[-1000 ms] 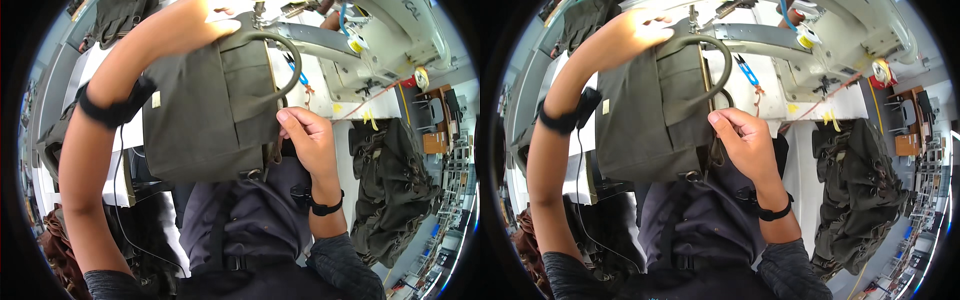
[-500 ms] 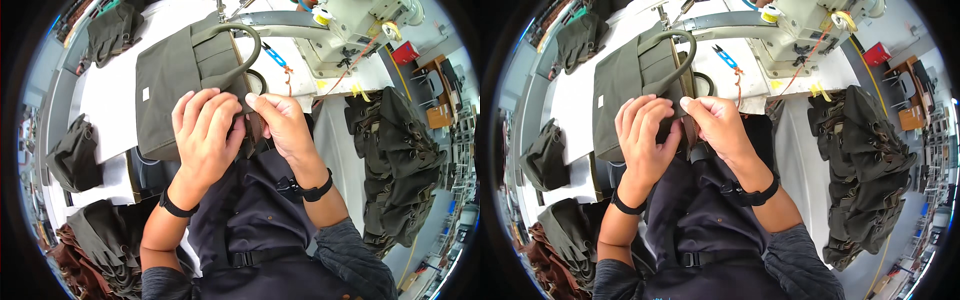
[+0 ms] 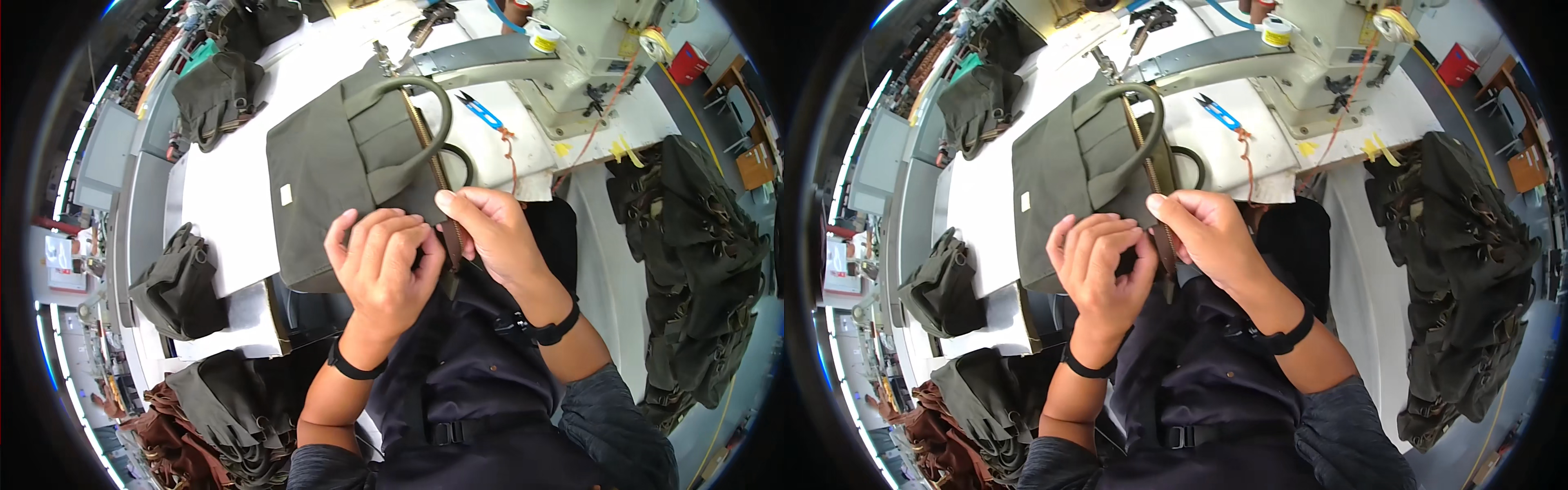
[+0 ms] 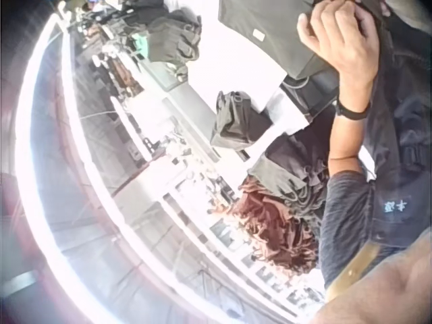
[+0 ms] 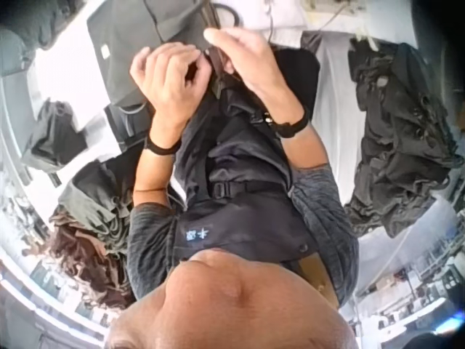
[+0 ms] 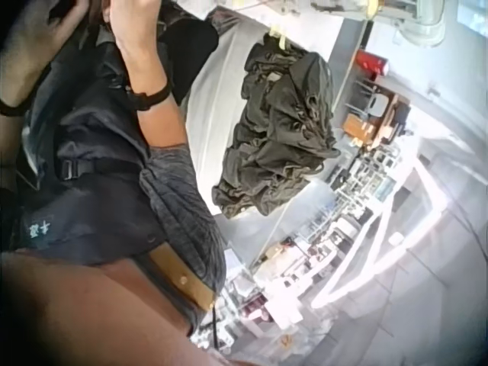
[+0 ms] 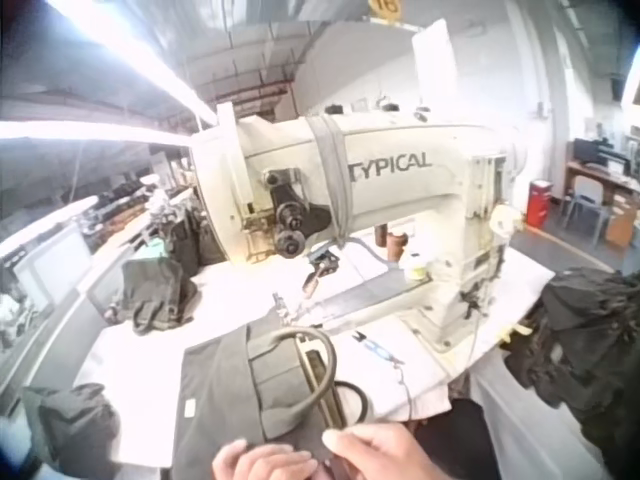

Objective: The person sews a dark green bag using an industrial sewing machine, attaching a zipper and a metal D-ring. They guide the bag under the needle, adjust the fabric, and trim threads with scissors. The person repeats the process on multiple bags, handling them one at a time.

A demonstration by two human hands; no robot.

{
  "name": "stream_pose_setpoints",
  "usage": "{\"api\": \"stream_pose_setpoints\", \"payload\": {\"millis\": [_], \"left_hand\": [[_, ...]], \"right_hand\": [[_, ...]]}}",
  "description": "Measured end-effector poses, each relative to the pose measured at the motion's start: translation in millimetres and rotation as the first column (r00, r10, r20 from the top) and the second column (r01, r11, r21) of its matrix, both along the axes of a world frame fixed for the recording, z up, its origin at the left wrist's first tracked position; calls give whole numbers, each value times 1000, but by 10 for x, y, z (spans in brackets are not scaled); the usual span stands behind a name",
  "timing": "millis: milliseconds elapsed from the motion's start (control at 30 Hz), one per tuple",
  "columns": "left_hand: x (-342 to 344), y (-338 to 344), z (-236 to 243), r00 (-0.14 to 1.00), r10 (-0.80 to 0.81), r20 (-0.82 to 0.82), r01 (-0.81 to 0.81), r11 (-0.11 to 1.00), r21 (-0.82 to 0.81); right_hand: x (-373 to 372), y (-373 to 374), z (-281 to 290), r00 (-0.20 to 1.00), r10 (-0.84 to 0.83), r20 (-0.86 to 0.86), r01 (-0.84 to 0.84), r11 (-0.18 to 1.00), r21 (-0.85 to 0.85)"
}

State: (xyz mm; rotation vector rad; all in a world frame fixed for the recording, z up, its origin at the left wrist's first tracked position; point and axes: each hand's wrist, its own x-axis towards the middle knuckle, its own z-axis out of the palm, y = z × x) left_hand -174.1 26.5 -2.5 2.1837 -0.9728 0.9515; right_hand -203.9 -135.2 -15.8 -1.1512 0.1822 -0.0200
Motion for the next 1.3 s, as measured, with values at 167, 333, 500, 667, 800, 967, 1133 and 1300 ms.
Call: {"api": "stream_pose_setpoints", "payload": {"millis": [167, 333, 500, 667, 800, 967, 1133, 1300], "left_hand": [[12, -3, 24, 1000, -22, 9, 21, 999, 36], [13, -16, -3, 1000, -23, 7, 22, 998, 63], [-5, -32, 18, 998, -50, -44, 55, 991, 125], [-43, 27, 567, 956, -114, -272, 203, 924, 325], [295, -205, 910, 973, -212, -94, 225, 767, 601], [582, -170, 1039, 986, -165, 27, 92, 671, 735], [485, 217, 1072, 979, -25, 201, -119, 733, 669], [610, 195, 1323, 940, -175, 293, -111, 655, 748]], "right_hand": [[4, -56, -71, 999, 39, 30, -38, 998, -46], [57, -47, -128, 997, 67, 35, -65, 997, -40], [6, -62, -244, 997, 51, 51, -51, 999, 10], [-30, 44, -167, 992, 10, 128, -19, 997, 72], [-17, 164, -280, 978, -101, 180, 94, 994, 49], [-22, 235, -321, 966, -133, 222, 134, 991, 11], [-15, 192, -280, 972, -105, 211, 115, 993, -38], [11, 218, -303, 963, -112, 244, 90, 991, 100]]}}
